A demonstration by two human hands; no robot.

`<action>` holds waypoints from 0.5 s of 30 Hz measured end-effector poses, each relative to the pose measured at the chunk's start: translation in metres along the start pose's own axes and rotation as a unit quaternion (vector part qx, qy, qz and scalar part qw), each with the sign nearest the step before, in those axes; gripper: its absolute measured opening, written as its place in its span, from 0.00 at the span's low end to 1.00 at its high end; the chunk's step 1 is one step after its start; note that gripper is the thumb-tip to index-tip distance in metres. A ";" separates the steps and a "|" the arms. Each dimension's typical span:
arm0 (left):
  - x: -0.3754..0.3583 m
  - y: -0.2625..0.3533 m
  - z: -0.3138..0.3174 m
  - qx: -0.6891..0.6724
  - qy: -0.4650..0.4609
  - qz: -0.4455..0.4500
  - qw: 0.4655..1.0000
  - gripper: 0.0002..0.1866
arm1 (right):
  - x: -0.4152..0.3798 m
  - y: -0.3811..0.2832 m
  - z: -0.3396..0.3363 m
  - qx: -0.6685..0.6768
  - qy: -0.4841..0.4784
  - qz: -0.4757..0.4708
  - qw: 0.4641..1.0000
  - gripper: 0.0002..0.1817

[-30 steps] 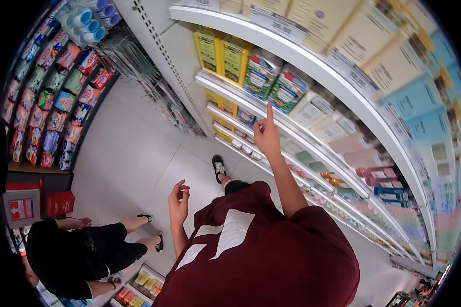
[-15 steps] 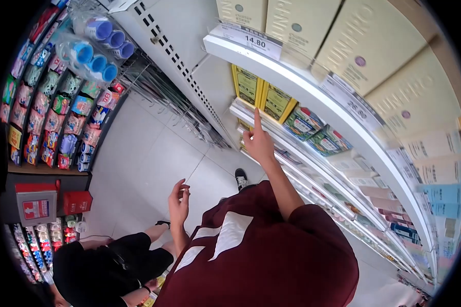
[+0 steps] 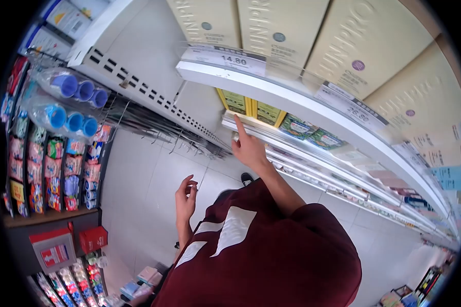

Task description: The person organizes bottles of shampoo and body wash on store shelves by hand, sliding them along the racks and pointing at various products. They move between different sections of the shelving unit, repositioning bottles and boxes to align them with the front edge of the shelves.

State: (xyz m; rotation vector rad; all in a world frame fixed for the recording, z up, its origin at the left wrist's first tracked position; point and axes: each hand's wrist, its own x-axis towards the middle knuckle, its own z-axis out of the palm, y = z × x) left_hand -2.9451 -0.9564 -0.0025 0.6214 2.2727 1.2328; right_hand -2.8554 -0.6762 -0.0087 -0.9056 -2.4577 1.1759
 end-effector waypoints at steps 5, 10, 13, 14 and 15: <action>0.019 -0.012 -0.002 0.006 -0.070 0.012 0.997 0.20 | -0.017 0.001 -0.011 0.014 0.025 0.037 0.999 0.46; 0.051 -0.005 -0.017 0.030 -0.146 0.063 0.987 0.20 | -0.044 -0.010 -0.023 0.064 0.183 0.097 0.976 0.47; 0.072 -0.001 -0.025 0.039 -0.177 0.092 0.979 0.19 | -0.065 0.017 -0.021 0.124 0.320 0.160 0.926 0.46; 0.077 -0.001 -0.028 0.042 -0.188 0.105 0.976 0.19 | -0.072 0.028 -0.021 0.112 0.288 0.163 0.937 0.47; 0.082 0.000 -0.028 0.043 -0.199 0.117 0.972 0.19 | -0.076 0.027 -0.025 0.100 0.255 0.167 0.947 0.47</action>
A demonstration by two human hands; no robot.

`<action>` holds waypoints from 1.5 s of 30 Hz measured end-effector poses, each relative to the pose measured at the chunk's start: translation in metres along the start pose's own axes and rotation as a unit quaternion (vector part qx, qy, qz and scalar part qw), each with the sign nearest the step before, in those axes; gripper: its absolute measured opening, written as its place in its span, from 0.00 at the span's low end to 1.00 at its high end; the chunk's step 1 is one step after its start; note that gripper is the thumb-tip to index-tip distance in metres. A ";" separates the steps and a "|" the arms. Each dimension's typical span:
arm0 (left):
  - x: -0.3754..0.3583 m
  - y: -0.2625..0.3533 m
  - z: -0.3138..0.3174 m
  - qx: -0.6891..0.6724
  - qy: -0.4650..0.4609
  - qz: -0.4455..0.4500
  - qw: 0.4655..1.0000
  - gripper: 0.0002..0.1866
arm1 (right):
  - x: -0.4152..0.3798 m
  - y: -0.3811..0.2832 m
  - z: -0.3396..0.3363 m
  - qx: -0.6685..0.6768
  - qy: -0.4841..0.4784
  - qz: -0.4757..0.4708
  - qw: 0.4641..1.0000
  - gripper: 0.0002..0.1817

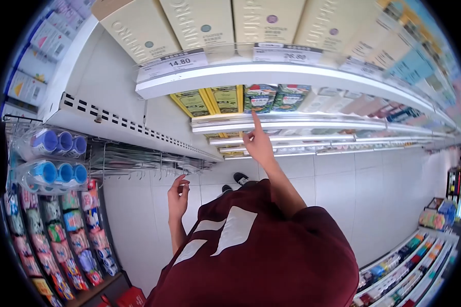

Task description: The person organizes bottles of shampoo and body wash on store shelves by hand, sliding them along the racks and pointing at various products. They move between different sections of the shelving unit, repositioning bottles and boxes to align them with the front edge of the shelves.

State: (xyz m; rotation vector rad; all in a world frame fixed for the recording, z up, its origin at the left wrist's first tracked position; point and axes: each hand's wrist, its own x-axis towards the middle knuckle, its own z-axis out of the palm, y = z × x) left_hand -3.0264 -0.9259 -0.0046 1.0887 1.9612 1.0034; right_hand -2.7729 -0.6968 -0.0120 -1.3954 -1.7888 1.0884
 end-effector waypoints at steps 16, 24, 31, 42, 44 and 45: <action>0.011 -0.028 0.020 0.000 -0.170 0.077 0.982 0.19 | -0.016 0.089 -0.146 0.194 0.203 0.100 0.955 0.48; 0.029 0.006 0.079 0.002 -0.149 0.114 0.982 0.20 | -0.021 0.106 -0.166 0.223 0.140 0.071 0.962 0.47; 0.028 0.058 0.167 -0.031 -0.179 0.120 0.976 0.20 | -0.033 0.117 -0.217 0.275 0.138 0.054 0.950 0.47; 0.069 0.118 0.296 -0.036 -0.030 0.191 0.980 0.34 | -0.116 0.241 -0.277 0.340 0.164 0.134 0.916 0.41; 0.075 0.123 0.311 -0.050 -0.006 0.161 0.986 0.34 | -0.132 0.257 -0.289 0.363 0.158 0.151 0.906 0.40; 0.077 0.124 0.317 -0.050 -0.002 0.173 0.984 0.32 | -0.139 0.264 -0.294 0.355 0.164 0.162 0.906 0.39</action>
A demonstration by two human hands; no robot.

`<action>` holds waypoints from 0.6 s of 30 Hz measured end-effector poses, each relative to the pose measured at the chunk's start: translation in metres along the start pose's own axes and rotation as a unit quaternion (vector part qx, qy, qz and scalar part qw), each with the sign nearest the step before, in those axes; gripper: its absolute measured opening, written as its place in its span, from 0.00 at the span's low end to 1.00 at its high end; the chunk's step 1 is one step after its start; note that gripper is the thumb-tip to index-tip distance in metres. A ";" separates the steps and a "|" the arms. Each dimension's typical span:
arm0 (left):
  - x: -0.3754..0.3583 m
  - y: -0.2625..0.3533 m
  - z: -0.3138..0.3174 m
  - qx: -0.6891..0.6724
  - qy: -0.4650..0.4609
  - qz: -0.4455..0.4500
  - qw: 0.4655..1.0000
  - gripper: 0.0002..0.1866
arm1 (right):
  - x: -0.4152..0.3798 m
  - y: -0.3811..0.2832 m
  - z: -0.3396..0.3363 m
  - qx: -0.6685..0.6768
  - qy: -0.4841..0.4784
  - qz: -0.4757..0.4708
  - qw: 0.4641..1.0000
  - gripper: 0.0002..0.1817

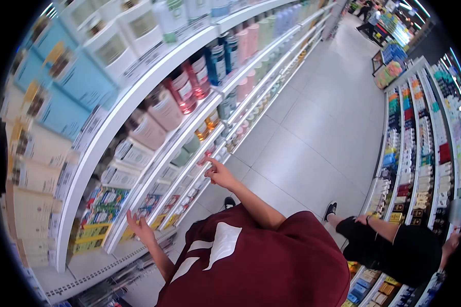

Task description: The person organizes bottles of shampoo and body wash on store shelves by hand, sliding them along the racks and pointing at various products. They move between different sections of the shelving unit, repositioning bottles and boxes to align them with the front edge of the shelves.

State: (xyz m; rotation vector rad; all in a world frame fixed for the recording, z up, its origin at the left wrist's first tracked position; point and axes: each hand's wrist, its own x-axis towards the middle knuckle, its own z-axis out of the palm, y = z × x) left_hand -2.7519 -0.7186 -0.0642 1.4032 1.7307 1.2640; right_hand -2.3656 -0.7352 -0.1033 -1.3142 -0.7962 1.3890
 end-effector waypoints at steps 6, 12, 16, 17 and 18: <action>-0.014 -0.018 0.022 -0.022 0.004 0.018 1.000 0.28 | -0.013 -0.008 -0.049 0.000 0.060 0.017 0.998 0.36; -0.003 0.005 0.091 -0.003 -0.111 0.027 0.993 0.30 | -0.030 -0.010 -0.074 -0.008 0.093 0.024 0.995 0.32; 0.001 0.051 0.149 -0.032 -0.194 0.039 0.980 0.33 | -0.041 -0.004 -0.093 0.006 0.130 0.036 0.991 0.30; 0.002 0.055 0.163 -0.033 -0.198 0.039 0.979 0.33 | -0.043 -0.002 -0.099 0.006 0.134 0.037 0.990 0.30; 0.006 0.060 0.177 -0.029 -0.212 0.048 0.976 0.33 | -0.045 -0.001 -0.105 0.017 0.153 0.039 0.987 0.29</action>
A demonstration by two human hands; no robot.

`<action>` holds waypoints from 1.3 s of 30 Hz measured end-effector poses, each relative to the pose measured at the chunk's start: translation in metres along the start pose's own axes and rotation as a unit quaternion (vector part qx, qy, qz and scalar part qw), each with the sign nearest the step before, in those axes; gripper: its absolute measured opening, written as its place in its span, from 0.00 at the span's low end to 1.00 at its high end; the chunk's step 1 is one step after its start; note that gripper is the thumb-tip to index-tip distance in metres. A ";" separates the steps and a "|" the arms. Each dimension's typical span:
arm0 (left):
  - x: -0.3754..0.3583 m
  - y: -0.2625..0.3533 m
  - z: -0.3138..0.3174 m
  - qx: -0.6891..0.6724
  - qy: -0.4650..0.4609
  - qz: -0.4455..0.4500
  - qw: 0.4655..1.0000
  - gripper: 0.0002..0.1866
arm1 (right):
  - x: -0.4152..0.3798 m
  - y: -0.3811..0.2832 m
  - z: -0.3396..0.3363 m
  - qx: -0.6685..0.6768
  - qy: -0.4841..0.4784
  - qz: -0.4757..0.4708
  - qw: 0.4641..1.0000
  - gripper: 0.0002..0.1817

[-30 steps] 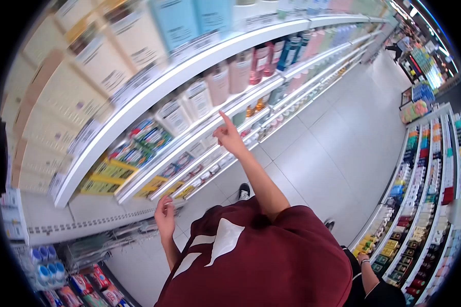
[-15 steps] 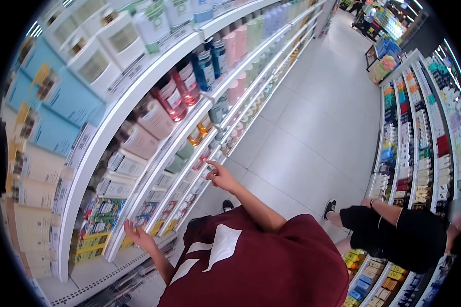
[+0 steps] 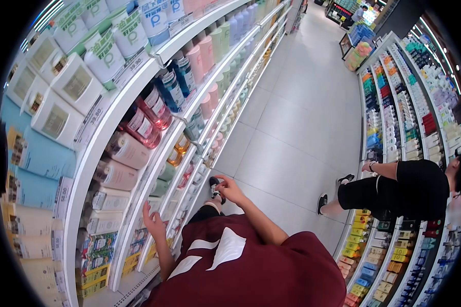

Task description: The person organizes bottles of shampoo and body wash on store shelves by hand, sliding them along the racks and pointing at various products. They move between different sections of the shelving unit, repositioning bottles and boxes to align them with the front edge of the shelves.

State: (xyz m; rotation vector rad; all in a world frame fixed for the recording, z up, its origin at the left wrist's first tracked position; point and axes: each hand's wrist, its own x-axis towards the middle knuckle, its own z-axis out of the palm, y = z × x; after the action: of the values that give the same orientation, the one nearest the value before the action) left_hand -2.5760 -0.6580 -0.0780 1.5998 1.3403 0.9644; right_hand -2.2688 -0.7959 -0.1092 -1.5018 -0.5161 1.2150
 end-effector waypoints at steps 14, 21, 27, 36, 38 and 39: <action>0.090 0.055 0.142 -0.099 -0.212 -0.008 0.972 0.19 | 0.066 -0.071 -0.070 -0.027 0.056 -0.008 0.998 0.26; 0.136 0.079 0.207 -0.112 -0.269 0.008 0.957 0.18 | 0.108 -0.100 -0.099 -0.035 0.045 0.000 0.998 0.25; 0.161 0.093 0.257 -0.072 -0.318 0.035 0.945 0.17 | 0.129 -0.100 -0.140 -0.025 0.091 -0.010 0.995 0.24; 0.146 -0.023 0.289 0.369 -0.513 0.019 0.775 0.17 | 0.121 -0.049 -0.212 0.064 0.168 0.030 0.983 0.23; 0.132 -0.080 0.278 0.435 -0.572 0.007 0.696 0.17 | 0.128 -0.048 -0.235 0.068 0.166 0.033 0.983 0.23; 0.129 -0.161 0.272 0.393 -0.651 0.122 0.638 0.12 | 0.131 -0.053 -0.249 0.068 0.164 0.033 0.984 0.23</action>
State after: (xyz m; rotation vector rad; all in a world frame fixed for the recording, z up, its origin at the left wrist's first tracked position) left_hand -2.3659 -0.5453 -0.3221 2.3232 0.3851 -0.8678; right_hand -1.9843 -0.7850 -0.1419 -1.5718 -0.1616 1.0026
